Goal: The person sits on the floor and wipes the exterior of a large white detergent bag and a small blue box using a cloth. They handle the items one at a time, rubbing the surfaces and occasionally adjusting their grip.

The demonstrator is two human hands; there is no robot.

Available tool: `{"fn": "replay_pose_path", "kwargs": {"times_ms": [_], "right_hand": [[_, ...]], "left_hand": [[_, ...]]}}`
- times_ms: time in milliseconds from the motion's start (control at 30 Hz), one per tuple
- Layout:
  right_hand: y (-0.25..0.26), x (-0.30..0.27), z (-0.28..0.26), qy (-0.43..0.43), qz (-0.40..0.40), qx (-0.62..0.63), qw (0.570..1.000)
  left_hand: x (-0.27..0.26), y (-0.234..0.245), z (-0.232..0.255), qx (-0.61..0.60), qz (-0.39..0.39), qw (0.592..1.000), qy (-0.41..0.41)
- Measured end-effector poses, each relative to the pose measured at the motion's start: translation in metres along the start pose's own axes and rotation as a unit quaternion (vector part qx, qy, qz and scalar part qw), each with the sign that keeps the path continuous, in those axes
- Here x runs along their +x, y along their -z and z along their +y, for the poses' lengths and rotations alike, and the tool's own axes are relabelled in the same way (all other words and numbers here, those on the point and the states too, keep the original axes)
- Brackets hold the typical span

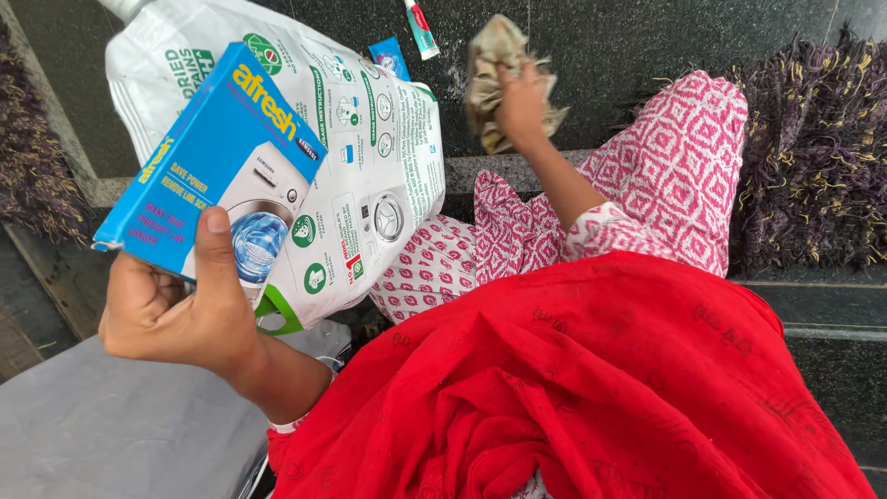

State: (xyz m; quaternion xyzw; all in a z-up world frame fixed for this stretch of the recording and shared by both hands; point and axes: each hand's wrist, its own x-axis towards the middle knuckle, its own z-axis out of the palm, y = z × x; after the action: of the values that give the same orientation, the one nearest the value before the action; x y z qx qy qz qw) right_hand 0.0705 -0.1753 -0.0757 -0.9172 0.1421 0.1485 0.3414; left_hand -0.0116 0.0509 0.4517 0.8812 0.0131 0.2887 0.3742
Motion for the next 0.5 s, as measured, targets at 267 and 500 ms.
{"fn": "replay_pose_path", "kwargs": {"times_ms": [267, 500], "right_hand": [[0.103, 0.044, -0.010, 0.132, 0.135, 0.268, 0.945], [0.205, 0.093, 0.202, -0.003, 0.342, 0.101, 0.934]], "left_hand": [[-0.013, -0.018, -0.014, 0.040, -0.044, 0.997, -0.049], [-0.003, -0.080, 0.009, 0.063, -0.122, 0.985, -0.103]]}}
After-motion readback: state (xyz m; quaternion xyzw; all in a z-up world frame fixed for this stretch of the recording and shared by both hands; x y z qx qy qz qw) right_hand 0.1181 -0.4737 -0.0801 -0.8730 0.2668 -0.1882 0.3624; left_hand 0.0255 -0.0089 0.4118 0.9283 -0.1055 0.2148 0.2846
